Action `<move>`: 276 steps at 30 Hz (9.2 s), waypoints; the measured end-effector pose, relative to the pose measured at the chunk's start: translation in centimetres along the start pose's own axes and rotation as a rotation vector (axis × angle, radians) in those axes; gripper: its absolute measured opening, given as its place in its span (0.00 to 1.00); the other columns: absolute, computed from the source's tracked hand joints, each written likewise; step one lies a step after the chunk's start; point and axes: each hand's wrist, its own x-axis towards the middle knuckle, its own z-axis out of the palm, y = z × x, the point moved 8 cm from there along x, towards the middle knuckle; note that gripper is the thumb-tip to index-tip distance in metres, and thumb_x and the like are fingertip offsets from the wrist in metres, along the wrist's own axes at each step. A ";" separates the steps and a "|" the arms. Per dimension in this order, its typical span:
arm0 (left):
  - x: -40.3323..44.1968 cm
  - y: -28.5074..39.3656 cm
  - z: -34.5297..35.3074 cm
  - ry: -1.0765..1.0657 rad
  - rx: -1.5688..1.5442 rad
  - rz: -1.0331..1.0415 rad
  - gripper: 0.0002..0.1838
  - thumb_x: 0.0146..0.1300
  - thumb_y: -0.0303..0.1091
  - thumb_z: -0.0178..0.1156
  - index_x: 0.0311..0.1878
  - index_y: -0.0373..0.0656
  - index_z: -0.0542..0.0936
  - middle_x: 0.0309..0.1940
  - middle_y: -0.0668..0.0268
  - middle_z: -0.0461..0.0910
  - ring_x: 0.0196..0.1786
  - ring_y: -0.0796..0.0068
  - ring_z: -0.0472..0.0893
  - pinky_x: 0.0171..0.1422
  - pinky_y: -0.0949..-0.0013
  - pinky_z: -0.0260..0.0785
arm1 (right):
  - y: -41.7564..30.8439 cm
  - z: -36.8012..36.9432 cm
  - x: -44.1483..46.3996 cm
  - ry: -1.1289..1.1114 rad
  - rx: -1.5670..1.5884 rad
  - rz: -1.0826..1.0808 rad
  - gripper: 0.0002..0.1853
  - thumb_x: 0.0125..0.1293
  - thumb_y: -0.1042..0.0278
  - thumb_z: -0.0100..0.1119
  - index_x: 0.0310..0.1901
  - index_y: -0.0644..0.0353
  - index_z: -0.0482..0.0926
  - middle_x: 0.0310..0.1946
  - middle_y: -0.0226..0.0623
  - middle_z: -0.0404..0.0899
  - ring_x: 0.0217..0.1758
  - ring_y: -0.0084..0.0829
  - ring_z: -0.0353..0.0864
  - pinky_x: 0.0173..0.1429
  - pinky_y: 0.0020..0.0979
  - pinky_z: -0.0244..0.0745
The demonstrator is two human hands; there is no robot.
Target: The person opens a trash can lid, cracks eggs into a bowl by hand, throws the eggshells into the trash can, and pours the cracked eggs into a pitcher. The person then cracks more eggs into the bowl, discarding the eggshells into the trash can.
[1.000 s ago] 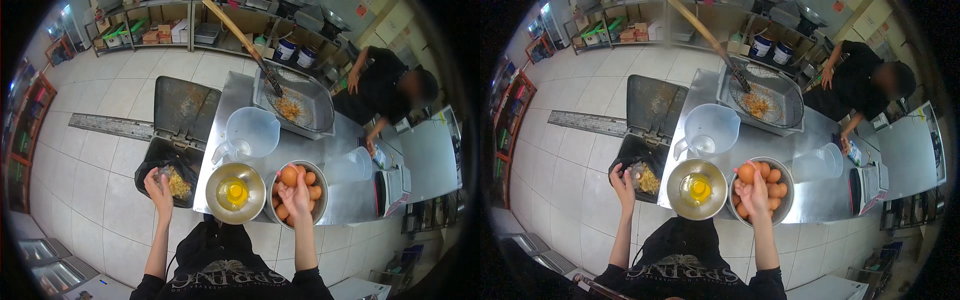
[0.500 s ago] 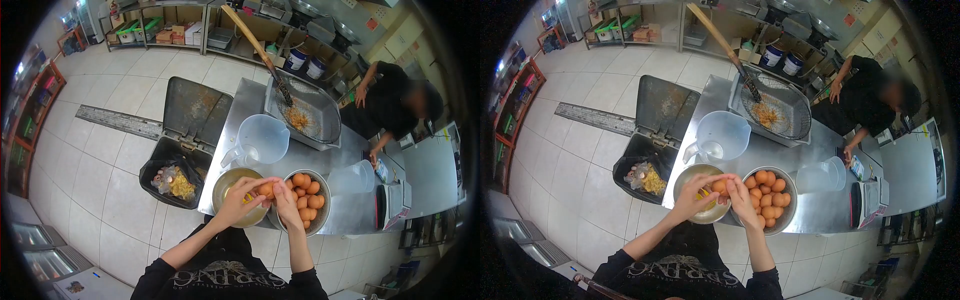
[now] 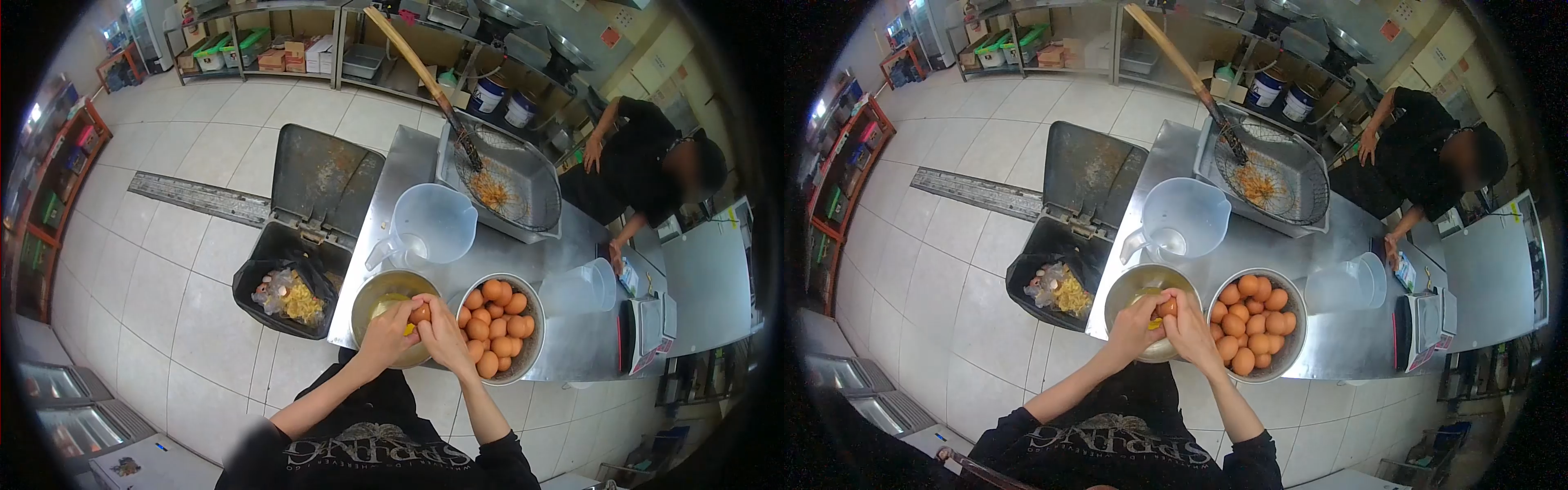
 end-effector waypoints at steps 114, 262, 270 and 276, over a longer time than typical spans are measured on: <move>0.3 -0.8 -4.1 0.049 -0.118 -0.082 0.21 0.50 0.22 0.65 0.51 0.39 0.77 0.41 0.56 0.81 0.38 0.67 0.84 0.42 0.70 0.79 | -2.8 2.3 1.6 -0.075 -0.011 -0.164 0.27 0.59 0.77 0.42 0.63 0.64 0.62 0.56 0.53 0.66 0.60 0.49 0.68 0.64 0.39 0.62; 0.1 -0.2 -4.2 0.042 -0.202 -0.103 0.27 0.47 0.24 0.65 0.51 0.39 0.65 0.50 0.54 0.72 0.50 0.61 0.76 0.55 0.64 0.67 | -4.9 0.4 -0.1 0.001 -0.008 -0.259 0.34 0.51 0.70 0.66 0.63 0.48 0.69 0.56 0.40 0.68 0.56 0.45 0.71 0.61 0.40 0.66; -3.8 -7.7 -15.2 0.274 0.475 -0.373 0.28 0.44 0.30 0.70 0.49 0.43 0.69 0.52 0.55 0.70 0.60 0.55 0.64 0.64 0.55 0.55 | 3.5 -4.6 -5.7 -0.335 -0.354 -0.052 0.26 0.43 0.69 0.68 0.49 0.47 0.79 0.48 0.31 0.74 0.51 0.34 0.70 0.59 0.34 0.61; -5.9 -11.2 -19.3 0.611 0.549 -0.440 0.35 0.53 0.40 0.68 0.63 0.44 0.65 0.65 0.51 0.59 0.70 0.51 0.55 0.70 0.50 0.47 | 4.4 -3.7 -3.9 -0.458 -0.341 -0.050 0.17 0.46 0.71 0.66 0.41 0.53 0.77 0.40 0.35 0.74 0.48 0.33 0.72 0.52 0.33 0.69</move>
